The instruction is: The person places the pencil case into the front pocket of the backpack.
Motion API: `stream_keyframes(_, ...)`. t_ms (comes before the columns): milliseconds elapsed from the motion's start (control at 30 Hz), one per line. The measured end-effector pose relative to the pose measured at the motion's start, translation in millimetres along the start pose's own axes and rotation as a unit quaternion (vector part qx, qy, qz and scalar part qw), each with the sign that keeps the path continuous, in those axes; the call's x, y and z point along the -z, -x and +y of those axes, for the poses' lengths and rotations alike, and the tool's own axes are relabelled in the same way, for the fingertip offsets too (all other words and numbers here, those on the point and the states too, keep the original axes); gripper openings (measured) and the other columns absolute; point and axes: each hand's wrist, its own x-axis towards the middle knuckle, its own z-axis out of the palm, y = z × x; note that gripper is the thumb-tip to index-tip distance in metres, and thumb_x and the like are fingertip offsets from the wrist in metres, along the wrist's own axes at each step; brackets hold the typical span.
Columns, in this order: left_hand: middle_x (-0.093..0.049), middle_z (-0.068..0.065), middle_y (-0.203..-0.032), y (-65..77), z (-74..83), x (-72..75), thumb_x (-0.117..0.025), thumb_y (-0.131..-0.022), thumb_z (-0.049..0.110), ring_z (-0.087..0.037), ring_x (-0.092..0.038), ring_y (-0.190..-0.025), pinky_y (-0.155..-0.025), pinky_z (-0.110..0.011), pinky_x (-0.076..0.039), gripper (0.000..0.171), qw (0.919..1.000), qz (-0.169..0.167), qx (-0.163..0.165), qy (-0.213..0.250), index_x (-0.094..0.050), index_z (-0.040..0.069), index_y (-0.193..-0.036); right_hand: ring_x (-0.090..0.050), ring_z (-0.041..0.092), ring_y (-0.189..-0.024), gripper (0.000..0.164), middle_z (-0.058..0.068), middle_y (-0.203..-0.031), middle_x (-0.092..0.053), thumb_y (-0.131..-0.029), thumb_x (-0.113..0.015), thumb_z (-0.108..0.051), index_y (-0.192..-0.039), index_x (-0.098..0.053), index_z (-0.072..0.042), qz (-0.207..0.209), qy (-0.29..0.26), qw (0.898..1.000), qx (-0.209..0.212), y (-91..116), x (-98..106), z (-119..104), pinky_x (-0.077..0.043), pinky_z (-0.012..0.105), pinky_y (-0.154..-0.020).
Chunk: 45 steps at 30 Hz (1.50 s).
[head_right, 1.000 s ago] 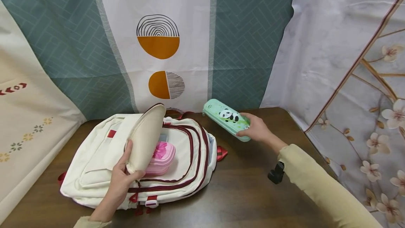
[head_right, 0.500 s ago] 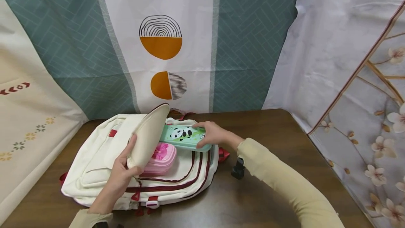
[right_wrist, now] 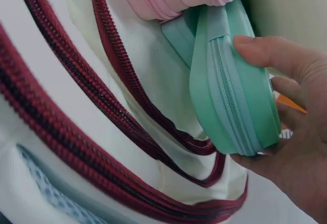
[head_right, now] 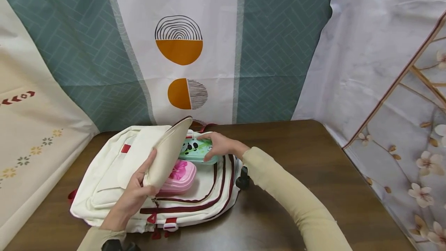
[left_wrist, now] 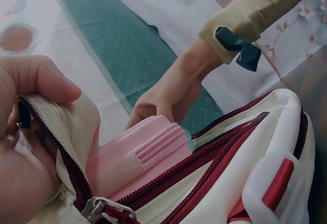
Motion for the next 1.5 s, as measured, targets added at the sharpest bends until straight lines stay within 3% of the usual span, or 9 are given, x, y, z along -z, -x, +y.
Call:
stream_keyframes(400, 0.006, -0.005, -0.151, 1.4, -4.7, -1.4, -0.052, -0.062, -0.018, -0.019, -0.017, -0.122, -0.087, -0.018, -0.036, 0.099, 0.9998, 0.014, -0.013, 0.005, -0.015, 0.019, -0.147, -0.038, 0.02, -0.114, 0.075, 0.007, -0.136, -0.04, -0.067, -0.079, -0.011, -0.134, -0.045, -0.011, 0.011, -0.028, 1.0, -0.003, -7.3, -17.8, 14.7, -0.033, 0.036, -0.095)
stream_keyframes(667, 0.007, -0.002, -0.151, 1.3, -4.4, -3.8, -0.052, -0.063, -0.017, -0.022, -0.014, -0.122, -0.086, -0.019, -0.037, 0.099, 0.9995, 0.028, -0.003, 0.011, -0.015, 0.021, -0.146, -0.039, 0.033, -0.121, 0.079, 0.018, -0.135, -0.04, -0.072, -0.075, -0.015, -0.139, -0.033, -0.003, 0.027, -0.054, 0.998, 0.014, 7.4, -5.2, 28.3, -0.032, 0.046, -0.099)
stream_keyframes(867, 0.006, -0.001, -0.151, 1.6, -3.3, -4.6, -0.053, -0.063, -0.015, -0.021, -0.01, -0.123, -0.087, -0.019, -0.035, 0.098, 0.9993, 0.037, -0.003, 0.008, -0.016, 0.02, -0.146, -0.048, 0.033, -0.11, 0.072, 0.02, -0.126, -0.046, -0.073, -0.074, -0.01, -0.134, -0.038, 0.004, 0.039, -0.092, 0.995, 0.02, 16.0, -5.4, 43.5, -0.039, 0.044, -0.094)
stream_keyframes(1100, 0.005, 0.0, -0.151, 1.2, -4.3, -5.8, -0.053, -0.064, -0.015, -0.023, -0.013, -0.12, -0.085, -0.021, -0.036, 0.098, 0.9992, 0.039, 0.003, 0.007, -0.016, 0.022, -0.146, -0.05, 0.029, -0.106, 0.065, 0.015, -0.124, -0.048, -0.074, -0.073, -0.012, -0.131, -0.044, 0.001, 0.058, -0.07, 0.996, 0.009, 17.6, -12.4, 46.1, -0.042, 0.042, -0.091)
stream_keyframes(1500, -0.004, -0.004, -0.145, 1.0, -4.4, -2.3, -0.052, -0.062, -0.014, -0.025, -0.021, -0.112, -0.079, -0.023, -0.038, 0.1, 0.9991, 0.015, 0.023, 0.033, -0.015, 0.025, -0.146, -0.052, 0.028, -0.106, 0.064, 0.016, -0.126, -0.049, -0.075, -0.072, -0.007, -0.131, -0.044, 0.001, 0.052, -0.08, 0.995, 0.029, -5.0, -11.8, 38.9, -0.042, 0.043, -0.09)
